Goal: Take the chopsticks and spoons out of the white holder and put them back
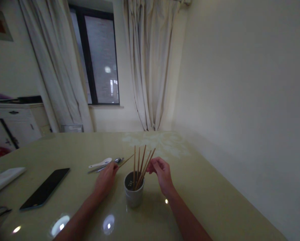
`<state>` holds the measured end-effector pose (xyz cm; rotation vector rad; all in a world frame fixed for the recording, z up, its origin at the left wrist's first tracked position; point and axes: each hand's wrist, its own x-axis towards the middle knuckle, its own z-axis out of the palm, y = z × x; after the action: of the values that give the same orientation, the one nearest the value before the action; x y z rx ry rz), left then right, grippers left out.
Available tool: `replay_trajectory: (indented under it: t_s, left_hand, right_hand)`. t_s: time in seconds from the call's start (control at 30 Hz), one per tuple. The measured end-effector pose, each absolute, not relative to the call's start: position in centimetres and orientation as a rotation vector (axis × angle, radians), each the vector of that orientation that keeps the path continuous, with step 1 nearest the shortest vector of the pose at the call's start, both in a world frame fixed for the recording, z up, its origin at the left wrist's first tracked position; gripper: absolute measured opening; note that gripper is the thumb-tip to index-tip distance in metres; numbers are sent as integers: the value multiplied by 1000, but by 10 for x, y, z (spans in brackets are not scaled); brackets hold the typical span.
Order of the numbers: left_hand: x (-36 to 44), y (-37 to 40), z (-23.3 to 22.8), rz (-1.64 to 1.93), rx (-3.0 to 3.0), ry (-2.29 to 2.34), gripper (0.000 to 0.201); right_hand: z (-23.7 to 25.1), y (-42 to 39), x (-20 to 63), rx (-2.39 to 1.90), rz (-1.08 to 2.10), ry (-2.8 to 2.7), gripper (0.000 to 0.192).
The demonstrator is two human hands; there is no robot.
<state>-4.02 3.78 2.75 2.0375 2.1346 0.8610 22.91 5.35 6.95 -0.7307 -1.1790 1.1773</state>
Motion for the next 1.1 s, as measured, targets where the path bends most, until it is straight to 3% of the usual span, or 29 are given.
replay_trajectory:
  t_s: [0.13,0.27,0.43,0.6,0.8,1.1]
  left_hand:
    - [-23,35,26,1213,1937,1651,21]
    - [-6,28,29,1256,1974,1298,22]
    - [-1,26,31,1277,1998,1222,23]
    - [-24,37,28,1278,2024,1665,30]
    - [-68,40,15,662,2117,2513,43]
    - [-63,37,21,426,2095,2502,34]
  right_hand:
    - [53,59,220,-895,1230,-1197,52]
    - [40,62,213,-933,1263,-1259,55]
    - [41,62,211,-880,1248,-1264,52]
    - [58,66,227,-851,1012,-1076,45]
    - [76,84,272,-685,835,-718,43]
    - [84,66,260,-606,950,-834,34]
